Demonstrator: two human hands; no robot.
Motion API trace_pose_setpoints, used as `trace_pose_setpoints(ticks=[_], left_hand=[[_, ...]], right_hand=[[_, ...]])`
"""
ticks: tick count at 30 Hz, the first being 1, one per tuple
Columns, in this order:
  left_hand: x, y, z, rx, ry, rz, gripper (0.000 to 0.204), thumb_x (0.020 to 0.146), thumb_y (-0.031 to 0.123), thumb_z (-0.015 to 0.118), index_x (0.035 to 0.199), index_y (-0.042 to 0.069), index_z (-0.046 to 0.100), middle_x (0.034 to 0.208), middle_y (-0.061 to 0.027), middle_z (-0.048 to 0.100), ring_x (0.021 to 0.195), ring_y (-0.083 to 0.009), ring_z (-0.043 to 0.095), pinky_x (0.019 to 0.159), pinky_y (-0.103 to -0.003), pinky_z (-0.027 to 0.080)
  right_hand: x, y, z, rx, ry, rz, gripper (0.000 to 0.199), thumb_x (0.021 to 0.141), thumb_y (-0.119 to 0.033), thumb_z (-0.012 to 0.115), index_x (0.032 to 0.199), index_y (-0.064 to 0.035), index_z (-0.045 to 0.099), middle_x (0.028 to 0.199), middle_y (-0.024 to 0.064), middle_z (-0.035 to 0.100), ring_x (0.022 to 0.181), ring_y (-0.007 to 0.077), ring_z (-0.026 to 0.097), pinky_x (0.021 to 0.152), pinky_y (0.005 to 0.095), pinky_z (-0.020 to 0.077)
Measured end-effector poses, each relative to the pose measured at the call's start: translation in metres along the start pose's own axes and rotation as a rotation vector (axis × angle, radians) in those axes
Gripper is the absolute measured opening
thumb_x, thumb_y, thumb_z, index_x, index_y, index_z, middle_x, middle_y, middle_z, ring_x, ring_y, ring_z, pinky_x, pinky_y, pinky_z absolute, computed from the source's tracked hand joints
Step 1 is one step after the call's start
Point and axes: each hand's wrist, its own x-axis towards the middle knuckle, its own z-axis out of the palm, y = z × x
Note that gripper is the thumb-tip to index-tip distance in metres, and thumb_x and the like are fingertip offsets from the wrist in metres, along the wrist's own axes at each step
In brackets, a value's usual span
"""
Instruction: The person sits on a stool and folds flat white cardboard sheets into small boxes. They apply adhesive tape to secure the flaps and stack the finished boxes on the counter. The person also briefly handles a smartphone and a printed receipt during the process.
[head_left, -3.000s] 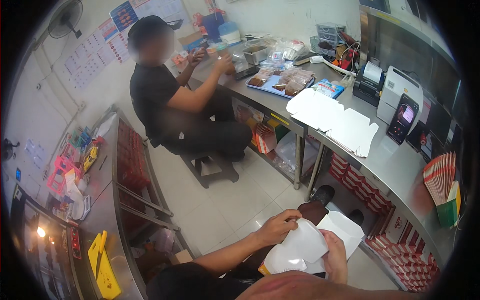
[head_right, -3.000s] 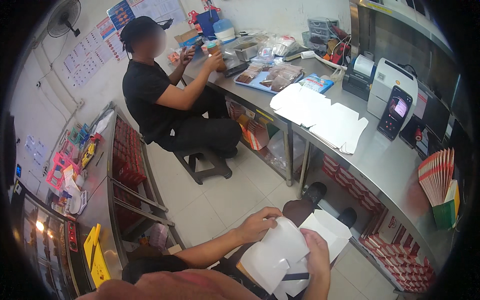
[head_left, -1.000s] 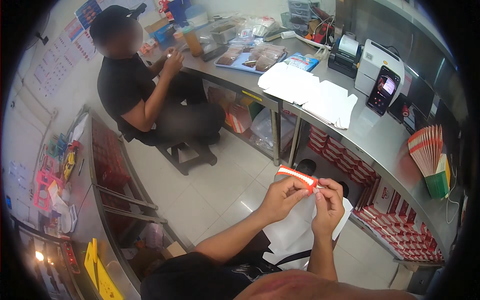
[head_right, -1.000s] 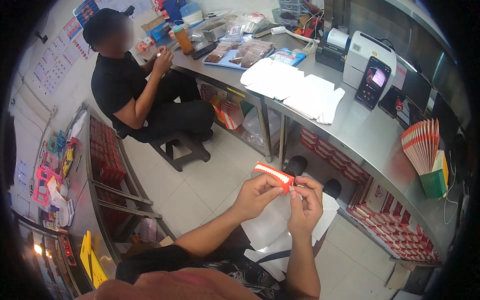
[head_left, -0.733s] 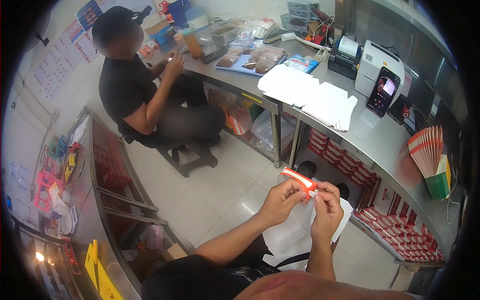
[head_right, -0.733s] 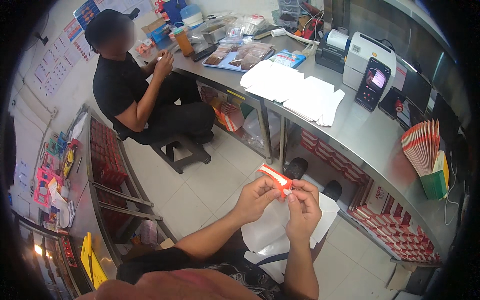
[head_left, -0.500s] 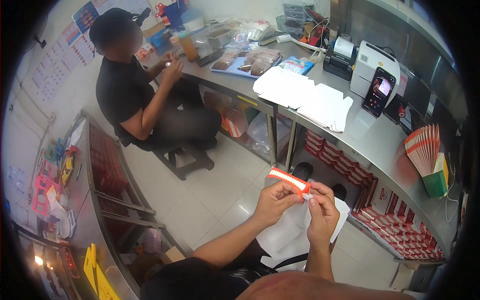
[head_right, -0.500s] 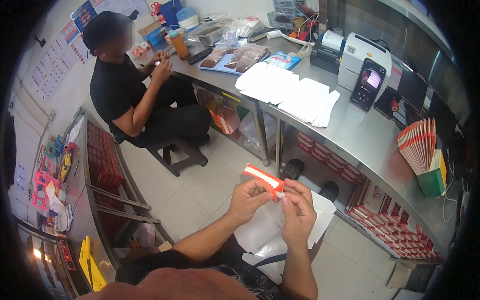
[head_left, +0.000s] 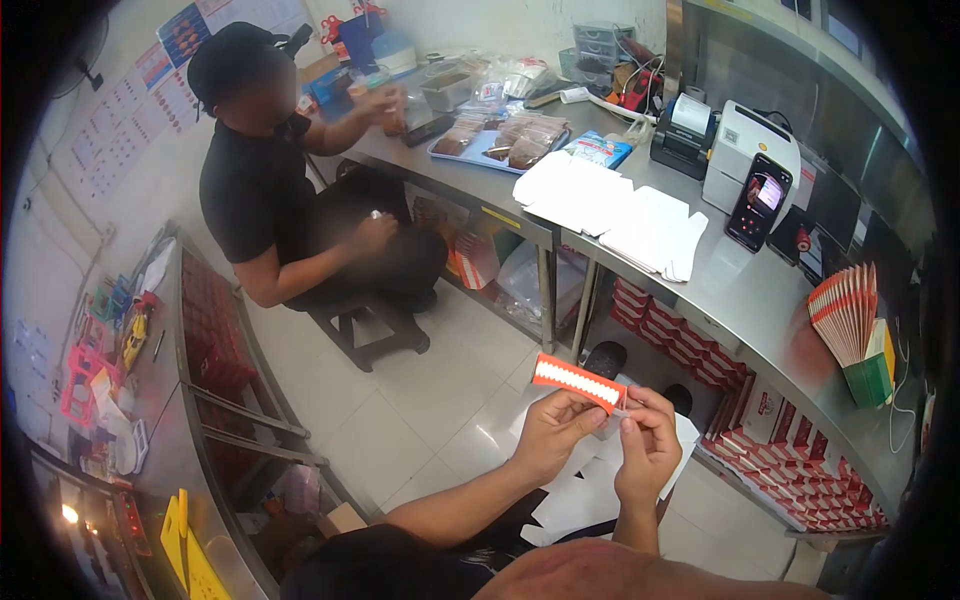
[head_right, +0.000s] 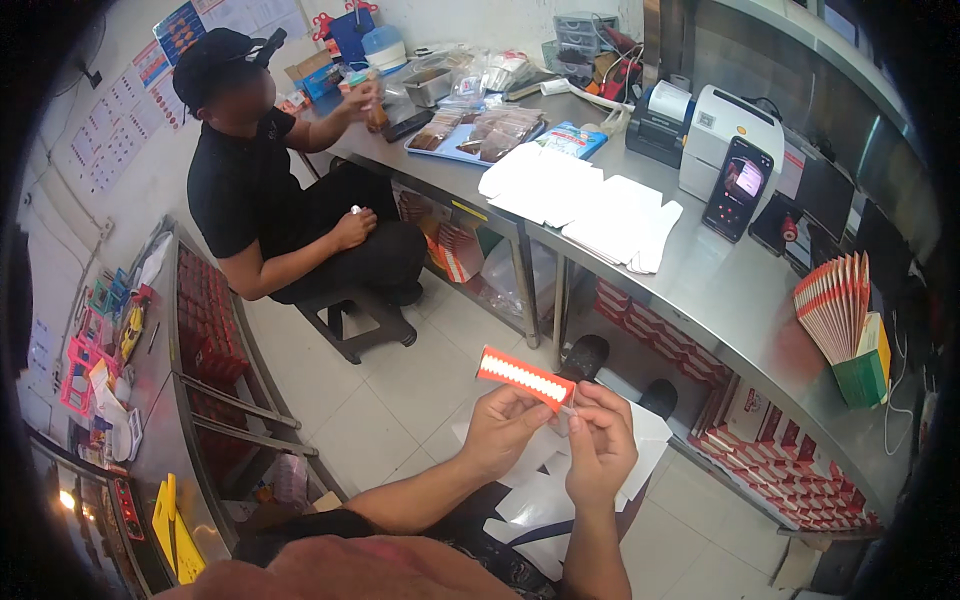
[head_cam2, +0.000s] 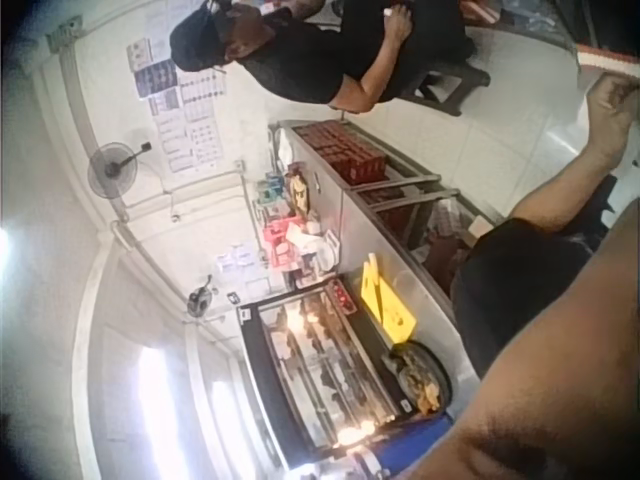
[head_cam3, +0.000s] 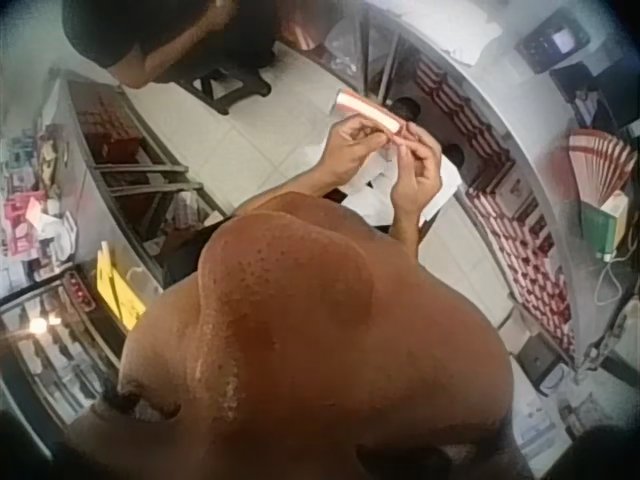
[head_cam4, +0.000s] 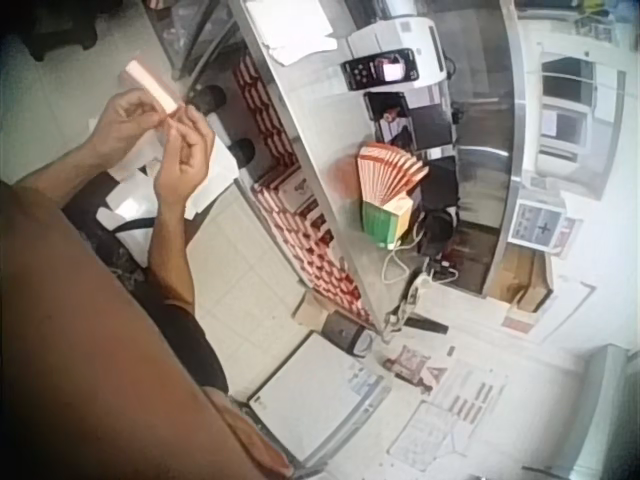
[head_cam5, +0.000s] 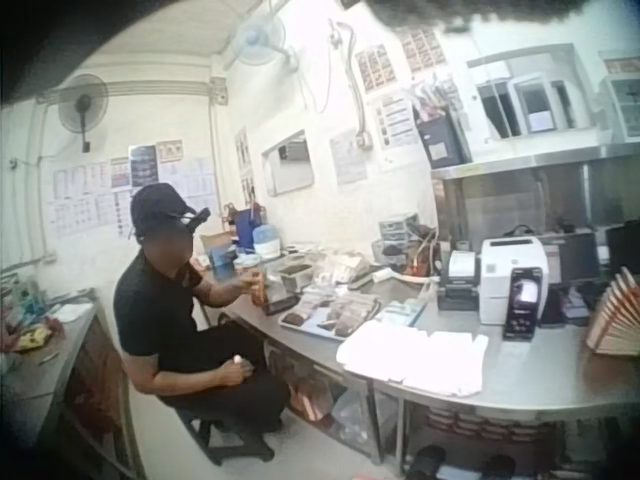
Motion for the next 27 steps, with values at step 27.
trace_pose_setpoints(ticks=[27], left_hand=[[-0.016, -0.007, -0.008, -0.074, 0.148, 0.012, 0.020, 0.104, 0.002, 0.061, 0.123, 0.000, 0.062, 0.123, -0.0104, 0.068, 0.113, -0.0154, 0.065, 0.096, -0.032, 0.053]], right_hand=[[-0.016, 0.005, 0.020, -0.237, -0.061, 0.060, 0.011, 0.089, 0.003, 0.072, 0.099, 0.0005, 0.068, 0.120, 0.0157, 0.066, 0.111, 0.0239, 0.065, 0.097, 0.0364, 0.0518]])
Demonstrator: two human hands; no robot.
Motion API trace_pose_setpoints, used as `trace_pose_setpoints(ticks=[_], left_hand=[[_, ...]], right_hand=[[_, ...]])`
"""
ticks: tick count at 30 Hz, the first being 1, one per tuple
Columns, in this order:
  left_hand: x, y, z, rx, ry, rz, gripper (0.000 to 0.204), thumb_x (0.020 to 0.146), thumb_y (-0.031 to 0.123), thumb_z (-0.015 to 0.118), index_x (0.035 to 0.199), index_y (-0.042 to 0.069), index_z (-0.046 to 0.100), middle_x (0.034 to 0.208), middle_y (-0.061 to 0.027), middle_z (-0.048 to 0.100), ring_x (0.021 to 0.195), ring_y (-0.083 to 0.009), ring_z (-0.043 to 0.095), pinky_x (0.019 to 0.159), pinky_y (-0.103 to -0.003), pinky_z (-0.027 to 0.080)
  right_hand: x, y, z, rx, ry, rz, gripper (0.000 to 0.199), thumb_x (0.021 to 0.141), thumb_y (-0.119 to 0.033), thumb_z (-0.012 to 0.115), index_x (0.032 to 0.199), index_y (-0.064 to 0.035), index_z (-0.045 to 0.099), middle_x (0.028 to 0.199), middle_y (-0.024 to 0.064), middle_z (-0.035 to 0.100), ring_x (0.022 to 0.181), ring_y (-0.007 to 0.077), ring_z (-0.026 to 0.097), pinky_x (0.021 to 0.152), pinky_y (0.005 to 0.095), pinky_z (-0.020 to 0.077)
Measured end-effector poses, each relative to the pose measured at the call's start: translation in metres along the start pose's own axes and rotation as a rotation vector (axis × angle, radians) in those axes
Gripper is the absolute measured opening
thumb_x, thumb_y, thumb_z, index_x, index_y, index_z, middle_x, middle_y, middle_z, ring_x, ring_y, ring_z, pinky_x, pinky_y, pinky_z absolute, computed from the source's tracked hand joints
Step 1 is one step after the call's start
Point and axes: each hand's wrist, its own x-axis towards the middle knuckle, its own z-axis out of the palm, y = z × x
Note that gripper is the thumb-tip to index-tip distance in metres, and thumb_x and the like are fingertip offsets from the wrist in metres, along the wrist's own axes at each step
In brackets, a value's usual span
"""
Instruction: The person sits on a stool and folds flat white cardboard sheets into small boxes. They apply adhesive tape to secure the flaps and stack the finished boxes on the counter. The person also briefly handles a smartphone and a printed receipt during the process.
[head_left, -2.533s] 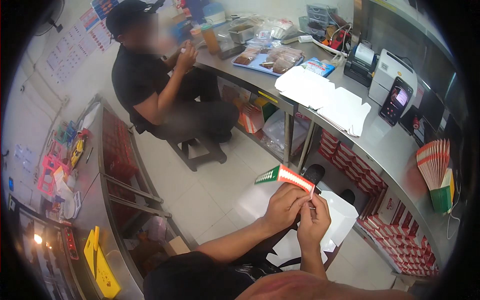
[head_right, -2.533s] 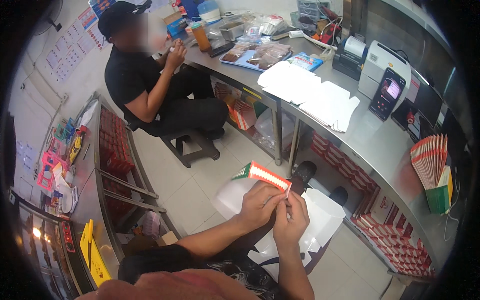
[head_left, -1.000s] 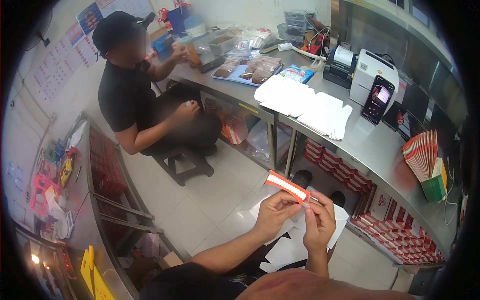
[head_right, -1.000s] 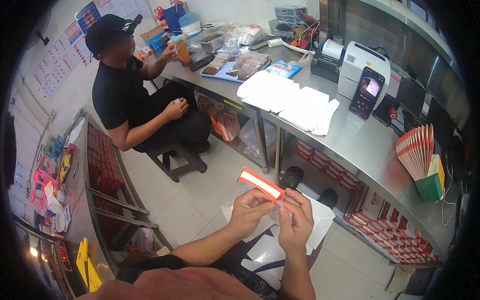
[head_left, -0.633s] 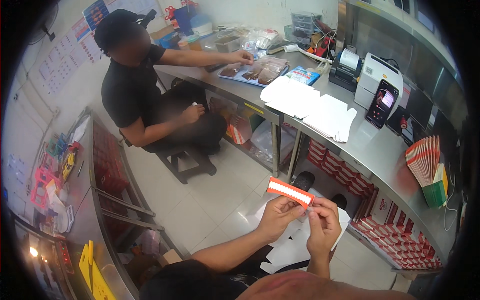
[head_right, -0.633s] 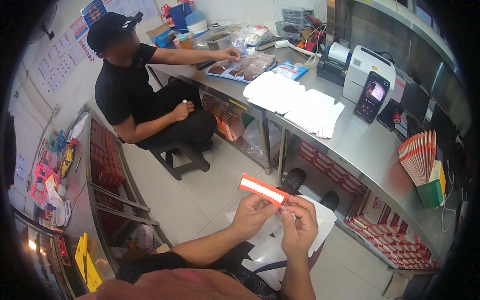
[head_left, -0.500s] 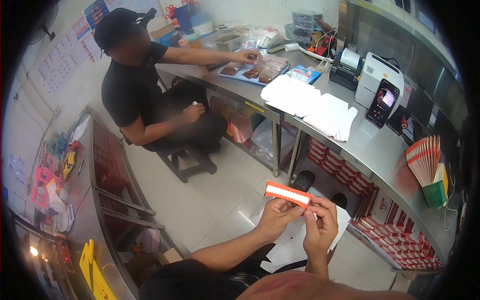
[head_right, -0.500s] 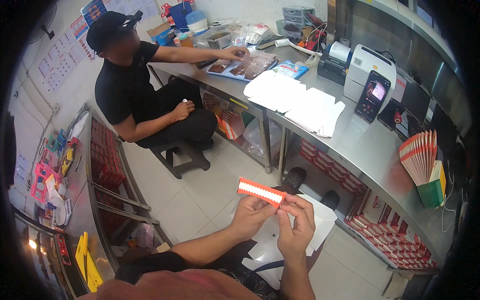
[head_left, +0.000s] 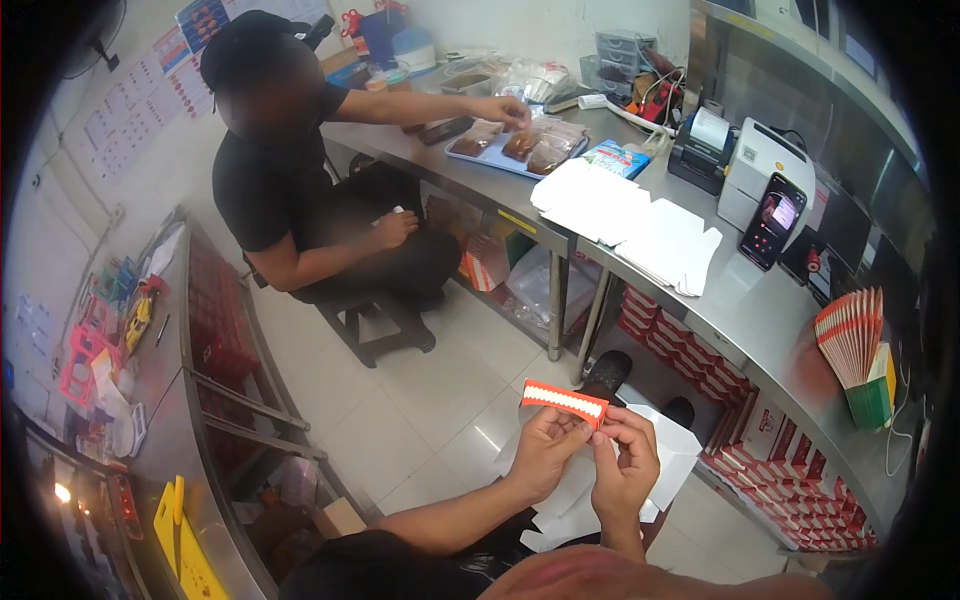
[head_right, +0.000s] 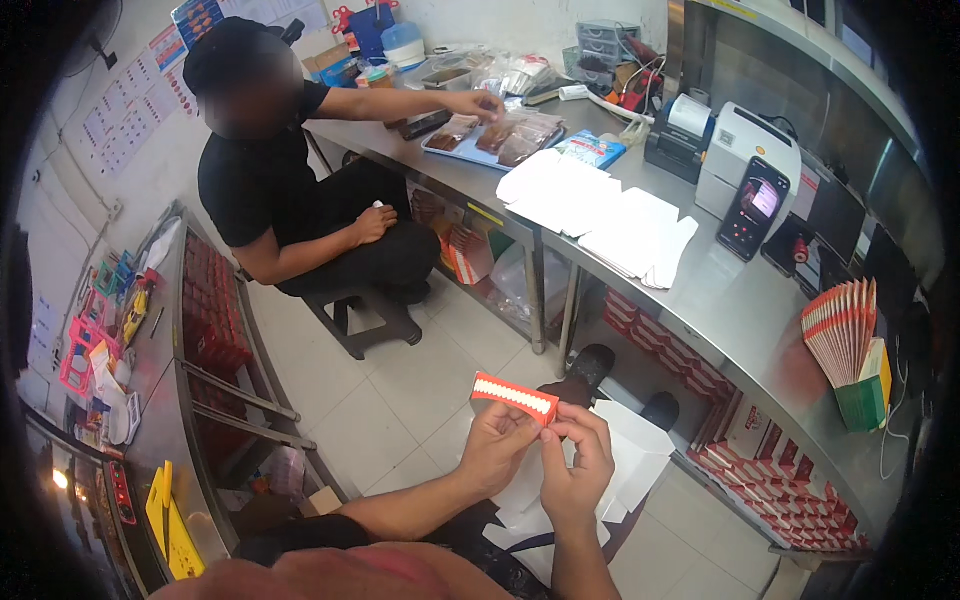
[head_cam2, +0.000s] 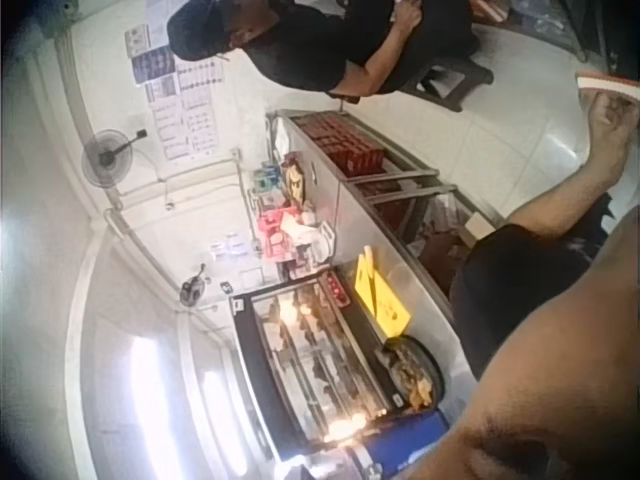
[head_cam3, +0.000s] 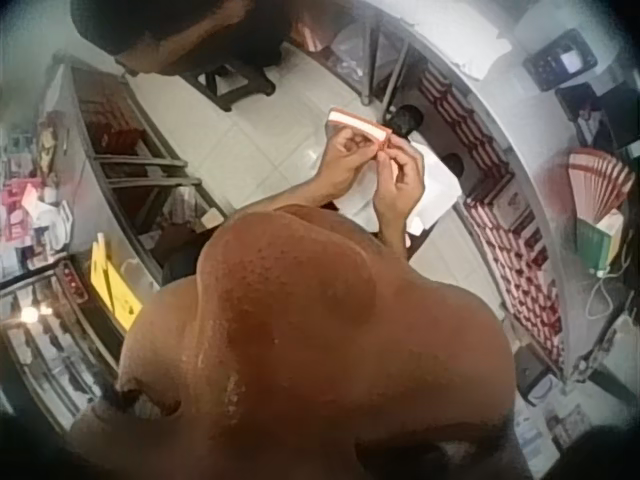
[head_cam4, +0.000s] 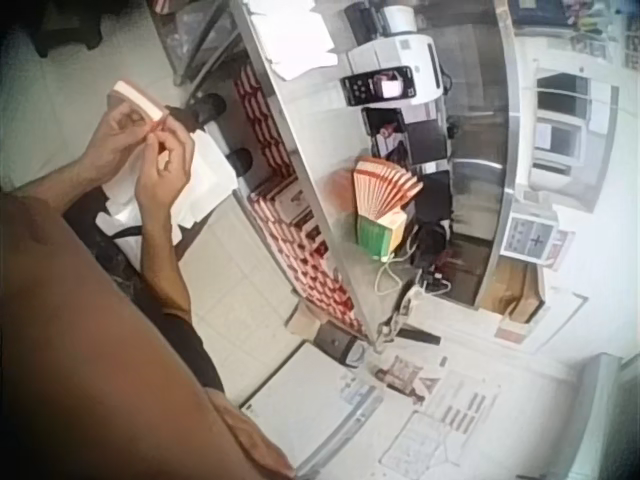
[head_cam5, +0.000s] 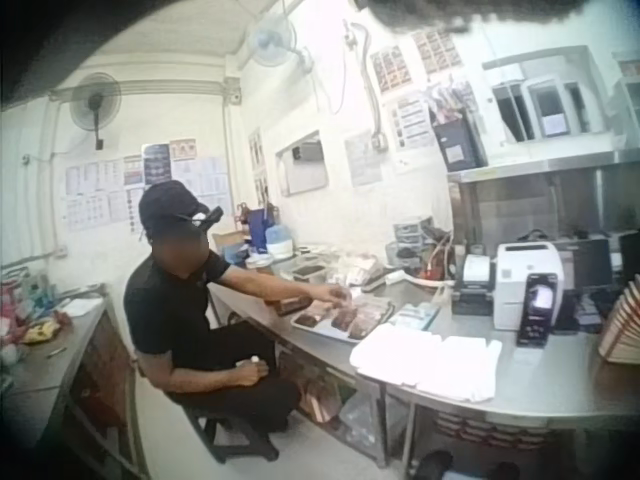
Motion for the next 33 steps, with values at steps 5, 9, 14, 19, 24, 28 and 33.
trace_pose_setpoints(ticks=[5, 9, 14, 19, 24, 28, 33], left_hand=[[-0.004, 0.011, 0.010, 0.018, 0.024, -0.058, 0.020, 0.104, 0.004, 0.062, 0.124, 0.002, 0.061, 0.122, -0.0090, 0.068, 0.113, -0.0152, 0.064, 0.098, -0.033, 0.052], [-0.013, 0.013, 0.017, 0.071, 0.064, -0.073, 0.021, 0.102, 0.003, 0.063, 0.123, 0.003, 0.060, 0.115, -0.0069, 0.067, 0.112, -0.0149, 0.063, 0.098, -0.033, 0.051], [-0.012, 0.001, -0.008, 0.188, 0.158, -0.086, 0.018, 0.102, 0.004, 0.065, 0.118, 0.002, 0.059, 0.109, -0.0062, 0.067, 0.102, -0.0128, 0.064, 0.093, -0.031, 0.053], [0.000, 0.006, -0.018, 0.214, 0.289, 0.028, 0.013, 0.103, 0.007, 0.064, 0.114, 0.002, 0.058, 0.108, -0.0072, 0.067, 0.096, -0.0123, 0.065, 0.090, -0.031, 0.056], [0.017, 0.019, -0.010, 0.099, 0.288, 0.193, 0.011, 0.108, 0.011, 0.058, 0.114, 0.003, 0.055, 0.110, -0.0078, 0.067, 0.099, -0.0148, 0.067, 0.095, -0.036, 0.055], [0.023, 0.014, -0.008, 0.203, 0.233, 0.187, 0.018, 0.106, 0.013, 0.060, 0.120, 0.003, 0.055, 0.114, -0.0081, 0.066, 0.102, -0.0160, 0.066, 0.096, -0.037, 0.055], [0.014, -0.006, -0.010, 0.564, 0.054, -0.110, 0.038, 0.103, 0.022, 0.067, 0.132, 0.002, 0.053, 0.122, -0.0090, 0.062, 0.113, -0.0178, 0.061, 0.098, -0.037, 0.054]], right_hand=[[0.004, 0.005, 0.004, -0.072, 0.032, -0.048, 0.011, 0.090, 0.000, 0.073, 0.098, -0.0016, 0.067, 0.120, 0.0141, 0.064, 0.111, 0.0255, 0.063, 0.097, 0.0375, 0.0482], [0.001, 0.012, 0.003, -0.109, 0.006, -0.067, 0.018, 0.088, 0.000, 0.076, 0.101, -0.0034, 0.064, 0.118, 0.0123, 0.061, 0.112, 0.0249, 0.061, 0.098, 0.0376, 0.0473], [-0.014, 0.022, 0.008, 0.150, -0.045, 0.188, 0.039, 0.087, -0.005, 0.080, 0.119, -0.0002, 0.059, 0.119, 0.0152, 0.063, 0.112, 0.0277, 0.065, 0.100, 0.0396, 0.0504], [-0.033, 0.036, -0.010, -0.222, -0.250, 0.319, 0.068, 0.084, -0.018, 0.086, 0.138, 0.0063, 0.050, 0.127, 0.0241, 0.064, 0.117, 0.0332, 0.065, 0.102, 0.0410, 0.0509], [-0.056, 0.061, -0.011, -0.176, -0.219, 0.524, 0.052, 0.091, -0.019, 0.078, 0.133, 0.0054, 0.058, 0.120, 0.0237, 0.068, 0.103, 0.0332, 0.069, 0.089, 0.0407, 0.0538], [-0.056, 0.060, -0.007, 0.001, 0.037, 0.473, 0.028, 0.096, -0.009, 0.067, 0.120, 0.0063, 0.067, 0.107, 0.0202, 0.072, 0.089, 0.0257, 0.070, 0.077, 0.0368, 0.0541], [-0.033, 0.043, -0.011, -0.275, 0.079, 0.155, 0.023, 0.096, 0.002, 0.062, 0.118, 0.0047, 0.070, 0.111, 0.0166, 0.071, 0.095, 0.0233, 0.070, 0.082, 0.0340, 0.0542]])
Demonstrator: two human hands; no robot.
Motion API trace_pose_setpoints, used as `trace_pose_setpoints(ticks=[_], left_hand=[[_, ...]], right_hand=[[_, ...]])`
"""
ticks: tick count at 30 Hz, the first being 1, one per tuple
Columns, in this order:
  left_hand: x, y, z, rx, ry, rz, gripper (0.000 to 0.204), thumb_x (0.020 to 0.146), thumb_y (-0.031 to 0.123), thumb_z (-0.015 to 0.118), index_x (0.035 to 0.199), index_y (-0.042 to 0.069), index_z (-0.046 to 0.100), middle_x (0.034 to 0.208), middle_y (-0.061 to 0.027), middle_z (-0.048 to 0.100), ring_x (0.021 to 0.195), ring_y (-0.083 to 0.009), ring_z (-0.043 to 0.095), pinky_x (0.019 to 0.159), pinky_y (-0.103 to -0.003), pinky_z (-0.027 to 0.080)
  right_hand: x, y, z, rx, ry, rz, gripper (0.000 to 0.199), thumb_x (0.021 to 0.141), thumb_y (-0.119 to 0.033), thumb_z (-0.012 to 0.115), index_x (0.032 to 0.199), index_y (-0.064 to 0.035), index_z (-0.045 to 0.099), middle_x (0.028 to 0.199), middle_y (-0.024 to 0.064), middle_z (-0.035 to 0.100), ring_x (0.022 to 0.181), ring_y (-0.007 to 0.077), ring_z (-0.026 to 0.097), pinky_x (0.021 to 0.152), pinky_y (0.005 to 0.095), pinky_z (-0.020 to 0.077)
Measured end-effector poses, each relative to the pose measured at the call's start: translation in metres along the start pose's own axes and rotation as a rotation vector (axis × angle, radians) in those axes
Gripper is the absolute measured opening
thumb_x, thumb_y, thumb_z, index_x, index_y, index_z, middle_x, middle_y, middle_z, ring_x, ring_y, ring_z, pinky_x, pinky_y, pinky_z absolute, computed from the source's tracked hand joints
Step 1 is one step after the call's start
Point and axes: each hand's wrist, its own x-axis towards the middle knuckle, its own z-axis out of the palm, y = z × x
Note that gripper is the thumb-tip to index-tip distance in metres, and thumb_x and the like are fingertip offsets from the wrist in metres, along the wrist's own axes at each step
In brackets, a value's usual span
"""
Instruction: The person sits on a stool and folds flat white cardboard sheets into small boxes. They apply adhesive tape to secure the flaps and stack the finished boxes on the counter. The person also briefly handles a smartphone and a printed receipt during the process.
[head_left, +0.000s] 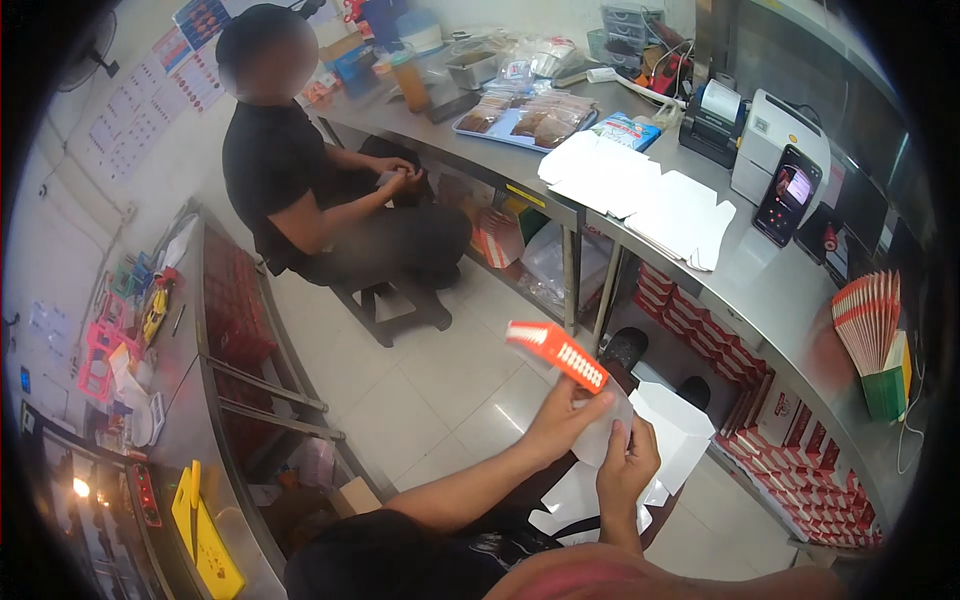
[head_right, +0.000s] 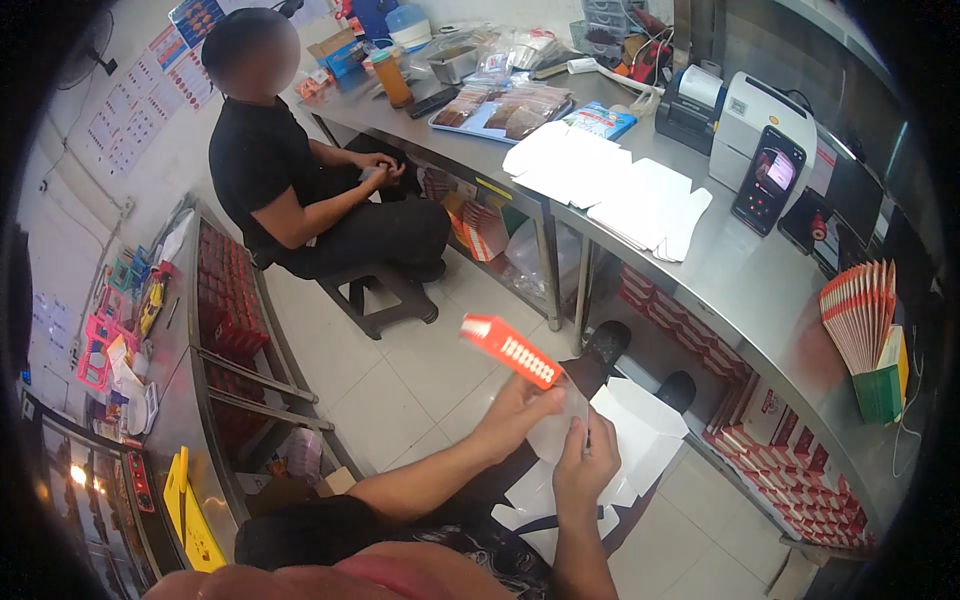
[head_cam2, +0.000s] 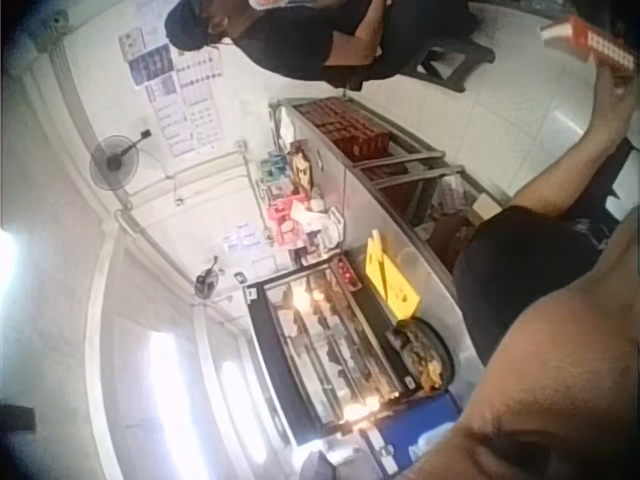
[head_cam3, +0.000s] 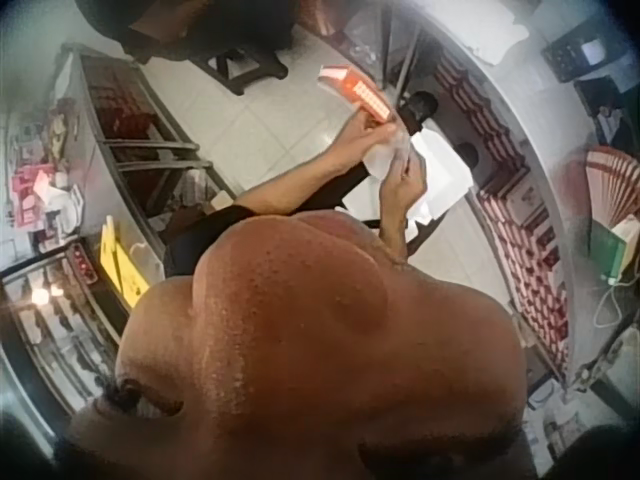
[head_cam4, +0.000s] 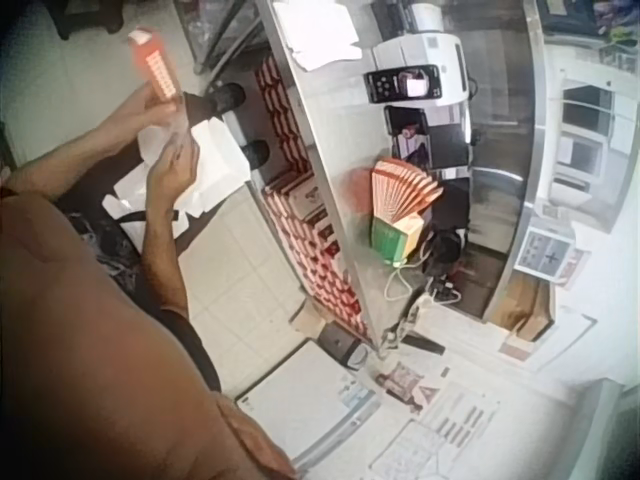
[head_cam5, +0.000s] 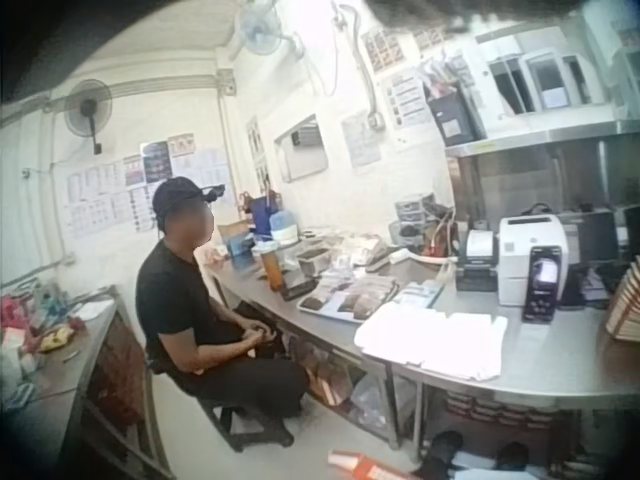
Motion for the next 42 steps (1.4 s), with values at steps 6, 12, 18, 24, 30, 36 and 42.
trace_pose_setpoints(ticks=[6, 12, 18, 24, 30, 36, 42], left_hand=[[-0.002, 0.008, 0.011, -0.256, -0.025, -0.151, 0.029, 0.103, 0.025, 0.067, 0.122, 0.004, 0.059, 0.111, -0.0046, 0.064, 0.106, -0.0133, 0.062, 0.091, -0.032, 0.052], [0.004, -0.001, 0.007, -0.289, 0.011, -0.064, 0.033, 0.101, 0.016, 0.067, 0.128, 0.001, 0.058, 0.116, -0.0065, 0.066, 0.110, -0.0151, 0.064, 0.094, -0.034, 0.053], [0.001, -0.002, 0.004, -0.131, 0.070, 0.042, 0.026, 0.098, 0.008, 0.067, 0.121, -0.001, 0.063, 0.111, -0.0077, 0.070, 0.103, -0.0140, 0.067, 0.091, -0.031, 0.053], [0.013, 0.007, -0.007, -0.120, 0.108, -0.005, 0.013, 0.093, 0.003, 0.063, 0.105, -0.001, 0.067, 0.095, -0.0043, 0.070, 0.089, -0.0120, 0.066, 0.081, -0.030, 0.052], [0.011, 0.015, -0.001, 0.067, 0.071, 0.026, 0.009, 0.094, 0.003, 0.062, 0.100, 0.000, 0.067, 0.091, -0.0010, 0.066, 0.086, -0.0090, 0.063, 0.078, -0.030, 0.050], [0.011, 0.033, -0.017, 0.335, -0.206, 0.074, 0.020, 0.097, 0.011, 0.068, 0.112, -0.002, 0.066, 0.096, -0.0067, 0.068, 0.090, -0.0169, 0.066, 0.082, -0.034, 0.052], [0.028, 0.153, -0.135, 0.363, -1.266, 0.017, 0.045, 0.100, 0.028, 0.070, 0.130, -0.004, 0.061, 0.112, -0.0151, 0.072, 0.101, -0.0274, 0.070, 0.093, -0.041, 0.055]], right_hand=[[0.012, -0.013, -0.009, -0.155, -0.044, -0.312, 0.033, 0.089, 0.009, 0.063, 0.121, 0.0006, 0.072, 0.117, 0.0181, 0.071, 0.105, 0.0331, 0.070, 0.094, 0.0398, 0.0543], [0.014, -0.015, -0.014, -0.037, -0.074, -0.141, 0.036, 0.088, 0.010, 0.064, 0.122, 0.0003, 0.070, 0.118, 0.0168, 0.071, 0.105, 0.0277, 0.070, 0.091, 0.0371, 0.0563], [0.012, -0.013, -0.013, 0.172, -0.083, 0.151, 0.035, 0.089, 0.009, 0.066, 0.122, -0.0003, 0.069, 0.118, 0.0152, 0.070, 0.103, 0.0214, 0.070, 0.080, 0.0330, 0.0589], [0.009, -0.012, -0.008, -0.137, -0.107, -0.244, 0.034, 0.090, 0.008, 0.064, 0.124, 0.0011, 0.067, 0.116, 0.0174, 0.069, 0.101, 0.0269, 0.070, 0.080, 0.0339, 0.0575], [0.007, -0.020, 0.009, -0.122, -0.012, -0.157, 0.034, 0.090, 0.006, 0.064, 0.124, 0.0010, 0.066, 0.114, 0.0188, 0.068, 0.101, 0.0320, 0.070, 0.083, 0.0388, 0.0560], [0.015, -0.007, 0.021, -0.035, -0.019, -0.124, 0.031, 0.095, 0.001, 0.060, 0.125, 0.0038, 0.066, 0.111, 0.0167, 0.070, 0.098, 0.0270, 0.070, 0.085, 0.0363, 0.0553], [0.020, 0.044, 0.017, 0.286, -0.064, 0.358, 0.029, 0.098, -0.003, 0.059, 0.124, 0.0094, 0.064, 0.113, 0.0148, 0.072, 0.102, 0.0199, 0.068, 0.092, 0.0329, 0.0523]])
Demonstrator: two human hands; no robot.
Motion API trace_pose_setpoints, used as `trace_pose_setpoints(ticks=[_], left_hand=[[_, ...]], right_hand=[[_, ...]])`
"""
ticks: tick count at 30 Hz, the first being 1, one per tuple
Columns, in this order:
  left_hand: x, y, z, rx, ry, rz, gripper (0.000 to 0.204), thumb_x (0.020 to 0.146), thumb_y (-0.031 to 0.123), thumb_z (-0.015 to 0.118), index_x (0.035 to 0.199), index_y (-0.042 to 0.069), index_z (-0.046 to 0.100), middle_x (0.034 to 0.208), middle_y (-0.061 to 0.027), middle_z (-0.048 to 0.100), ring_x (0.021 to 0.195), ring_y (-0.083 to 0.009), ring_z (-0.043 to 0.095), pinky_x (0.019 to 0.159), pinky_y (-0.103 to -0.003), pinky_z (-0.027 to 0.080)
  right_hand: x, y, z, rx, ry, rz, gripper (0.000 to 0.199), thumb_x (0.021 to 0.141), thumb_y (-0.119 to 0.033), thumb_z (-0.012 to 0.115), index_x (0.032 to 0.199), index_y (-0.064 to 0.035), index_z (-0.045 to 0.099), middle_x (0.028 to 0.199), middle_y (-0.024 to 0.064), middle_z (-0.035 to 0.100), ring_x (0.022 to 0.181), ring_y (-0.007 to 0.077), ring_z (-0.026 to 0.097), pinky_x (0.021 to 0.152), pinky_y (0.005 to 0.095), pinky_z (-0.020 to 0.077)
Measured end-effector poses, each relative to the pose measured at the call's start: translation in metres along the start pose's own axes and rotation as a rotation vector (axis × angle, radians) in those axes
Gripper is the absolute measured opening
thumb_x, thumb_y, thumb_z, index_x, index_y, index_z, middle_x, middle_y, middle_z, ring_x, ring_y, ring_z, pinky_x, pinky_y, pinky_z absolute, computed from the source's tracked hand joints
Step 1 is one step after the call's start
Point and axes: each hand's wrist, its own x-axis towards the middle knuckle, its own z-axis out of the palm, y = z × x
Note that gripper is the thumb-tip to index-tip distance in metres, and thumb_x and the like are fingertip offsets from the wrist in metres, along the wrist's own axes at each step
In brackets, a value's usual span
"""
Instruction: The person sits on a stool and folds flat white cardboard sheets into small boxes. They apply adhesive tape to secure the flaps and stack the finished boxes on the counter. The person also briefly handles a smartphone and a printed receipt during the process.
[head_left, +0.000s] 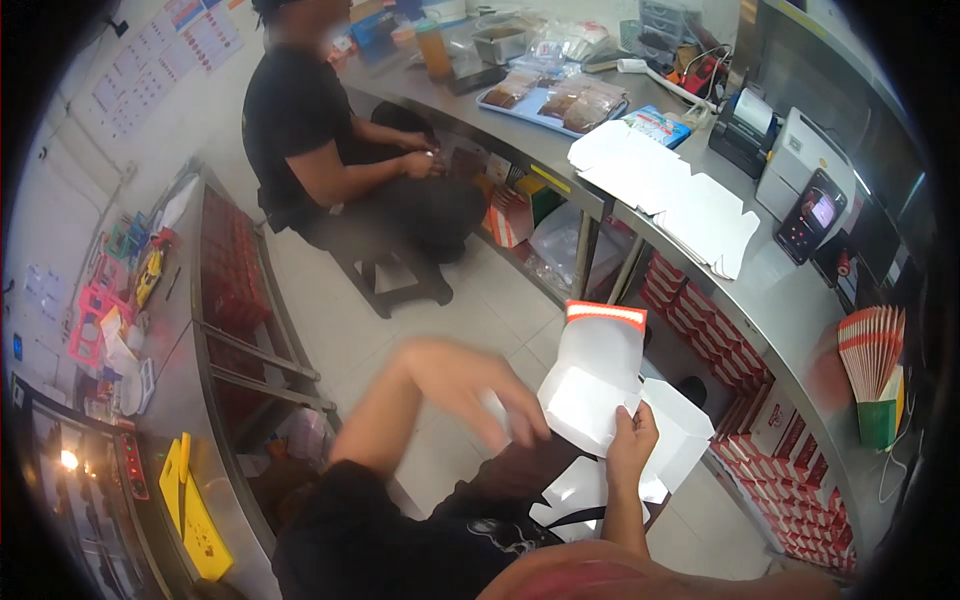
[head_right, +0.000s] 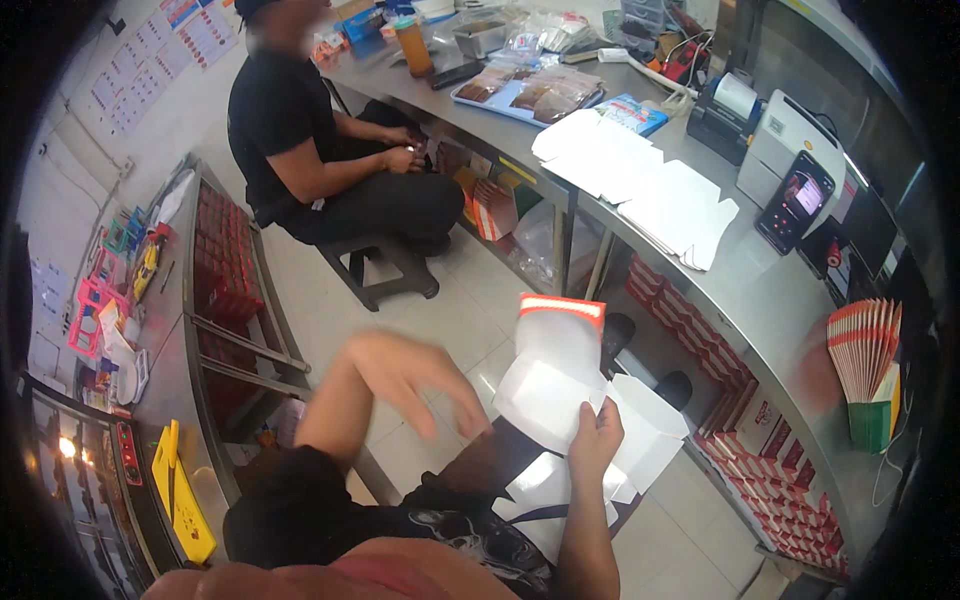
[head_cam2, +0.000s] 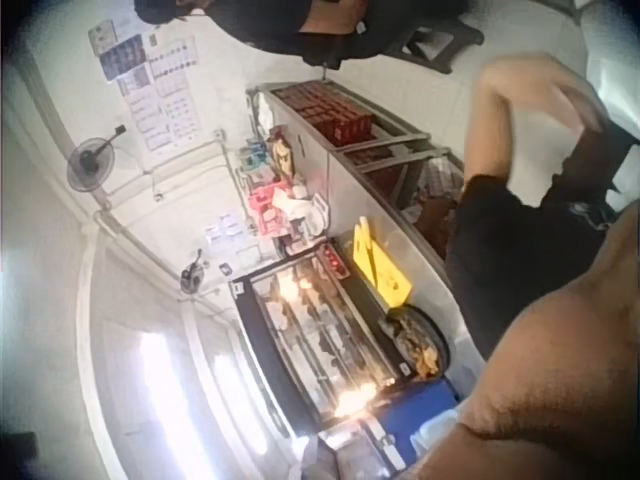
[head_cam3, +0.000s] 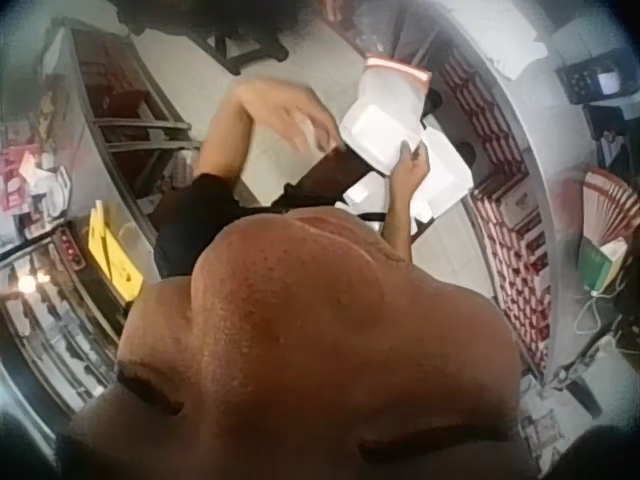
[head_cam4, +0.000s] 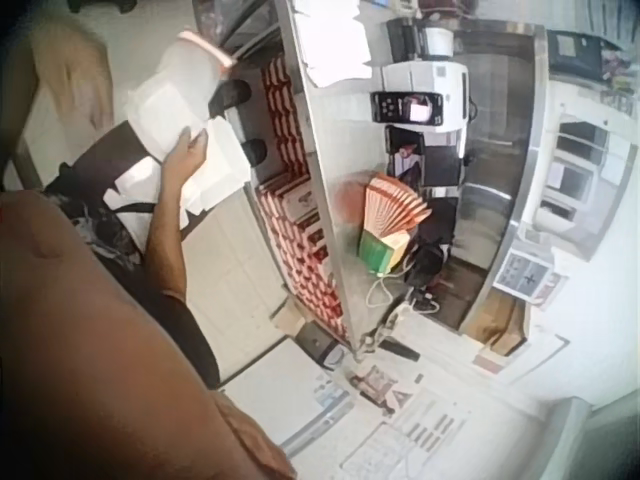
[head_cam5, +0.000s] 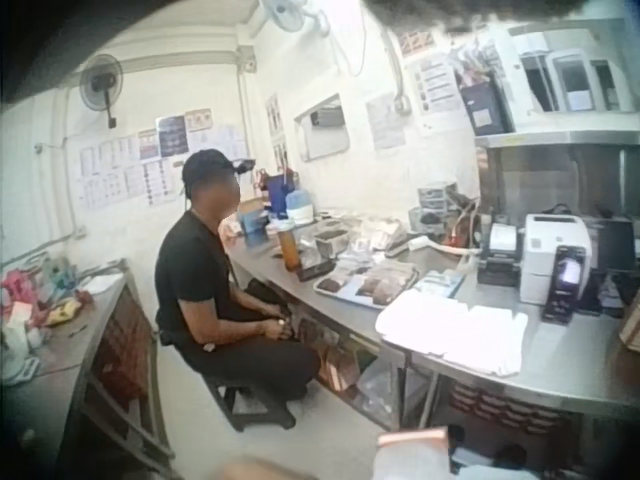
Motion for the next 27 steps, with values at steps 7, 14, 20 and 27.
trace_pose_setpoints(ticks=[7, 14, 20, 27], left_hand=[[-0.130, -0.148, -0.194, 1.241, 1.306, -0.858, 0.068, 0.097, 0.042, 0.067, 0.145, -0.001, 0.048, 0.143, -0.0251, 0.054, 0.132, -0.0390, 0.053, 0.108, -0.052, 0.045], [-0.168, -0.256, -0.291, 1.298, 1.387, -1.141, 0.079, 0.101, 0.051, 0.055, 0.158, 0.000, 0.036, 0.165, -0.0252, 0.030, 0.155, -0.0383, 0.025, 0.126, -0.052, 0.022], [-0.168, -0.276, -0.317, 1.159, 1.305, -1.308, 0.081, 0.103, 0.056, 0.046, 0.161, 0.001, 0.032, 0.167, -0.0242, 0.029, 0.156, -0.0376, 0.023, 0.127, -0.052, 0.019], [-0.187, -0.289, -0.308, 1.395, 1.318, -1.296, 0.083, 0.099, 0.052, 0.055, 0.159, -0.001, 0.034, 0.165, -0.0256, 0.032, 0.155, -0.0392, 0.028, 0.123, -0.049, 0.031]], right_hand=[[0.002, 0.016, 0.009, -0.111, -0.068, 0.025, 0.028, 0.095, -0.001, 0.060, 0.121, 0.0085, 0.064, 0.109, 0.0138, 0.071, 0.101, 0.0185, 0.067, 0.093, 0.0322, 0.0512], [0.008, 0.034, 0.033, -0.063, -0.015, 0.052, 0.023, 0.094, -0.001, 0.062, 0.115, 0.0080, 0.066, 0.101, 0.0128, 0.073, 0.092, 0.0183, 0.069, 0.086, 0.0311, 0.0536], [0.010, 0.028, 0.048, -0.171, -0.034, 0.100, 0.025, 0.094, -0.002, 0.064, 0.116, 0.0088, 0.066, 0.103, 0.0150, 0.073, 0.092, 0.0191, 0.070, 0.086, 0.0319, 0.0535], [0.008, 0.043, 0.037, -0.187, -0.031, 0.040, 0.024, 0.094, -0.002, 0.064, 0.116, 0.0079, 0.066, 0.102, 0.0143, 0.073, 0.094, 0.0190, 0.069, 0.086, 0.0329, 0.0532]])
